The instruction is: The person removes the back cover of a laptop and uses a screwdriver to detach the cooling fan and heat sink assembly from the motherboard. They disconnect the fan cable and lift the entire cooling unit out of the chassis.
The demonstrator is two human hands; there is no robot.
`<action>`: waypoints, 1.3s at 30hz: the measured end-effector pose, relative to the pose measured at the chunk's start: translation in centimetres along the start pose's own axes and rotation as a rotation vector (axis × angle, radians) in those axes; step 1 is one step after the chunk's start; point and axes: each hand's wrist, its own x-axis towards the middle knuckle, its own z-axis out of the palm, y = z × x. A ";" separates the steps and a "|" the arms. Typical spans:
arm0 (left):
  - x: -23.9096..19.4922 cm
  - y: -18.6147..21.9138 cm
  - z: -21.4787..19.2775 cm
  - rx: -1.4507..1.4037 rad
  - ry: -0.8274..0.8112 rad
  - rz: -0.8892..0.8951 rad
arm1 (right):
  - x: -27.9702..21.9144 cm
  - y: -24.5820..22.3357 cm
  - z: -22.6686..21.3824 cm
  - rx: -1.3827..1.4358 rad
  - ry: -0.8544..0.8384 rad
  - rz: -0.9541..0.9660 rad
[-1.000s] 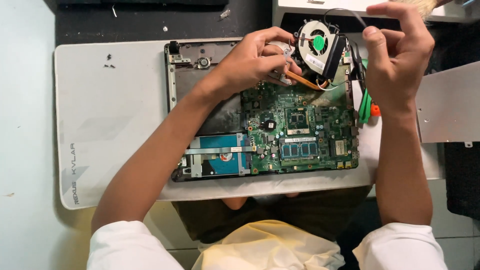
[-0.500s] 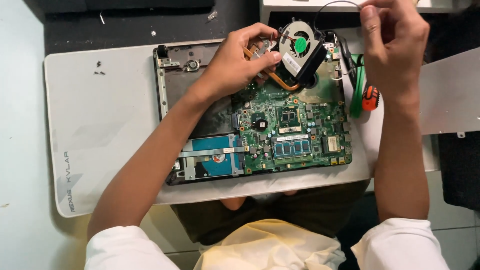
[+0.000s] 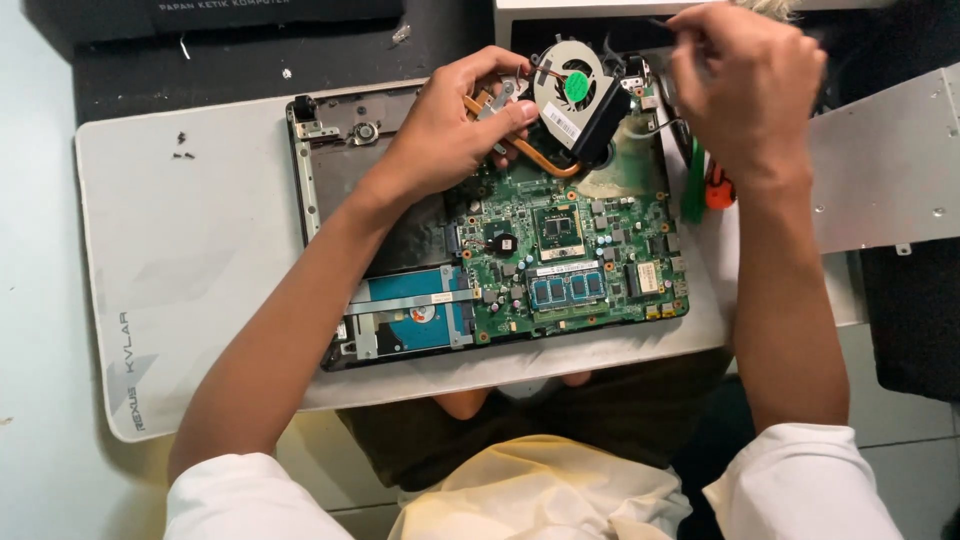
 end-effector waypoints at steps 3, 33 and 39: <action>-0.1 0.3 0.0 -0.002 0.006 -0.046 | -1.8 3.2 -1.6 -0.049 0.123 0.132; 0.9 -2.2 -3.7 -0.486 0.156 0.237 | 2.9 -4.8 -6.0 0.941 -0.534 0.135; 0.2 -0.4 -1.3 -0.281 0.136 0.379 | 1.5 -7.0 -2.7 1.372 -0.190 0.292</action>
